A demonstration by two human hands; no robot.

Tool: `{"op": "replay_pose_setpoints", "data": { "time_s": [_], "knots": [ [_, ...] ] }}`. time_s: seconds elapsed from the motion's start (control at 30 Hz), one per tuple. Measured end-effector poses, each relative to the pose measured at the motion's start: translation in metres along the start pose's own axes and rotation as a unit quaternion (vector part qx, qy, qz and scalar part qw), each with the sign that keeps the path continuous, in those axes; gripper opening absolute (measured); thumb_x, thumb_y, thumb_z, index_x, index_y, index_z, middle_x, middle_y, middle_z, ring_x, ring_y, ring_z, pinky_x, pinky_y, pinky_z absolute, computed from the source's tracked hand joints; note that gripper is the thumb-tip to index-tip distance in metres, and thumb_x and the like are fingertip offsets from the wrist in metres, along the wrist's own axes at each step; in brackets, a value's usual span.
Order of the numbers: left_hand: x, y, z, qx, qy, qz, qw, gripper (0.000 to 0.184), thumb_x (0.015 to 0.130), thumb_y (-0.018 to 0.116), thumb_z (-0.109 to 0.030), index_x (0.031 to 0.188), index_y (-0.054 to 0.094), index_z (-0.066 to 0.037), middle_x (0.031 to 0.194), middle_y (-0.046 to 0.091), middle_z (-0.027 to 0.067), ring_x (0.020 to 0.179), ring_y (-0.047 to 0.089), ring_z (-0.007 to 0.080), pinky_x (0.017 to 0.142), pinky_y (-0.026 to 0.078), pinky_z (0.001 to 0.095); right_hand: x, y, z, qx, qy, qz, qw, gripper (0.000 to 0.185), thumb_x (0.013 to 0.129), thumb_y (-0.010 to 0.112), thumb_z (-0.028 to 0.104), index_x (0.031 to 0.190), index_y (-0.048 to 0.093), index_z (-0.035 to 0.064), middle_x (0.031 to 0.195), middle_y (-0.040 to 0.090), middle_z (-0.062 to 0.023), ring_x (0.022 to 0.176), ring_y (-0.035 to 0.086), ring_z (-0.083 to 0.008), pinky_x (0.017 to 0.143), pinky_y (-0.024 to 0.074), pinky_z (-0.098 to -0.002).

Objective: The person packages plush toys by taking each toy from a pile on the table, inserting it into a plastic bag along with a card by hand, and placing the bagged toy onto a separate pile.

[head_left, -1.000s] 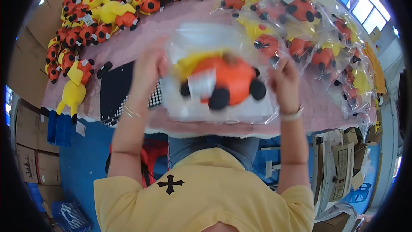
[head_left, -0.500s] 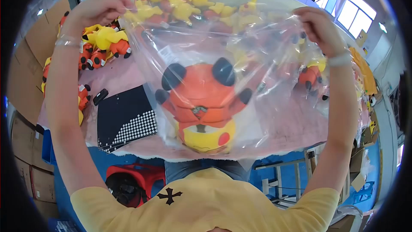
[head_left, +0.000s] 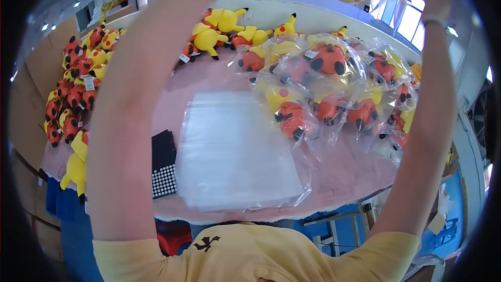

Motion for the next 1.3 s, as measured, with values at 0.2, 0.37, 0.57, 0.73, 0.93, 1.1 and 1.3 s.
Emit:
{"op": "replay_pose_setpoints", "data": {
  "time_s": [0.2, 0.37, 0.57, 0.73, 0.93, 1.1, 1.3],
  "knots": [
    [-0.129, 0.083, 0.122, 0.073, -0.199, 0.174, 0.962, 0.027, 0.081, 0.059, -0.013, 0.106, 0.063, -0.005, 0.084, 0.064, 0.0004, 0.062, 0.057, 0.0083, 0.054, 0.045, 0.0193, -0.163, 0.114, -0.19, -0.113, 0.139, 0.291, 0.94, 0.024, 0.074, 0.056, 0.019, 0.093, 0.069, 0.0146, 0.075, 0.065, -0.0051, 0.069, 0.06, -0.0221, 0.065, 0.0487, -0.0325],
    [-0.298, 0.067, 0.149, 0.024, -0.315, 0.297, 0.901, 0.021, 0.088, 0.053, -0.014, 0.104, 0.063, -0.004, 0.086, 0.066, 0.0044, 0.07, 0.062, 0.0105, 0.06, 0.048, 0.0212, -0.277, 0.118, -0.215, -0.052, 0.213, 0.328, 0.919, 0.026, 0.073, 0.058, 0.018, 0.096, 0.065, 0.0083, 0.083, 0.063, -0.0096, 0.067, 0.058, -0.025, 0.062, 0.0488, -0.033],
    [-0.422, -0.062, 0.136, -0.002, -0.446, 0.055, 0.893, 0.024, 0.087, 0.052, -0.01, 0.108, 0.061, -0.003, 0.089, 0.066, 0.0066, 0.072, 0.062, 0.0127, 0.066, 0.049, 0.0218, -0.29, 0.057, -0.151, -0.018, 0.178, 0.189, 0.966, 0.035, 0.082, 0.057, 0.02, 0.113, 0.054, 0.0018, 0.105, 0.056, -0.0163, 0.09, 0.055, -0.0284, 0.075, 0.0476, -0.0319],
    [-0.488, -0.182, 0.165, 0.031, -0.488, -0.225, 0.843, 0.026, 0.087, 0.054, -0.016, 0.109, 0.059, -0.005, 0.091, 0.064, 0.0063, 0.072, 0.061, 0.0111, 0.065, 0.046, 0.0188, -0.401, -0.031, -0.005, 0.112, 0.041, 0.143, 0.982, 0.039, 0.089, 0.051, 0.01, 0.126, 0.044, -0.0001, 0.121, 0.05, -0.0179, 0.102, 0.053, -0.0269, 0.085, 0.0456, -0.0318],
    [-0.536, -0.334, 0.248, 0.071, -0.423, -0.458, 0.779, 0.032, 0.085, 0.056, -0.02, 0.115, 0.054, -0.008, 0.102, 0.058, 0.0074, 0.078, 0.059, 0.0159, 0.066, 0.047, 0.0243, -0.617, -0.105, 0.141, 0.202, 0.053, 0.503, 0.839, 0.036, 0.07, 0.057, -0.005, 0.105, 0.055, 0.0053, 0.12, 0.048, -0.0177, 0.109, 0.047, -0.0331, 0.09, 0.0413, -0.0407],
    [-0.522, -0.434, 0.3, 0.139, -0.361, -0.551, 0.739, 0.035, 0.085, 0.056, -0.025, 0.112, 0.055, -0.003, 0.1, 0.059, 0.0109, 0.078, 0.059, 0.0189, 0.067, 0.047, 0.026, -0.667, -0.139, 0.157, 0.122, 0.187, 0.487, 0.844, 0.031, 0.072, 0.053, 0.001, 0.102, 0.053, 0.0056, 0.119, 0.048, -0.0161, 0.11, 0.043, -0.0354, 0.092, 0.0372, -0.0449],
    [-0.469, -0.556, 0.361, 0.268, -0.36, -0.594, 0.668, 0.042, 0.084, 0.057, -0.031, 0.108, 0.055, 0.003, 0.098, 0.061, 0.015, 0.079, 0.059, 0.0225, 0.069, 0.047, 0.0281, -0.675, -0.106, 0.184, -0.01, 0.08, 0.44, 0.894, 0.027, 0.074, 0.047, 0.008, 0.1, 0.052, 0.0071, 0.119, 0.048, -0.0155, 0.112, 0.041, -0.0366, 0.099, 0.0267, -0.053]
  ]
}}
Point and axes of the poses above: each hand's wrist, its own x-axis towards the middle knuckle, its own y-axis out of the palm, z = x × y, the point moved 6 cm from there along x, towards the middle knuckle
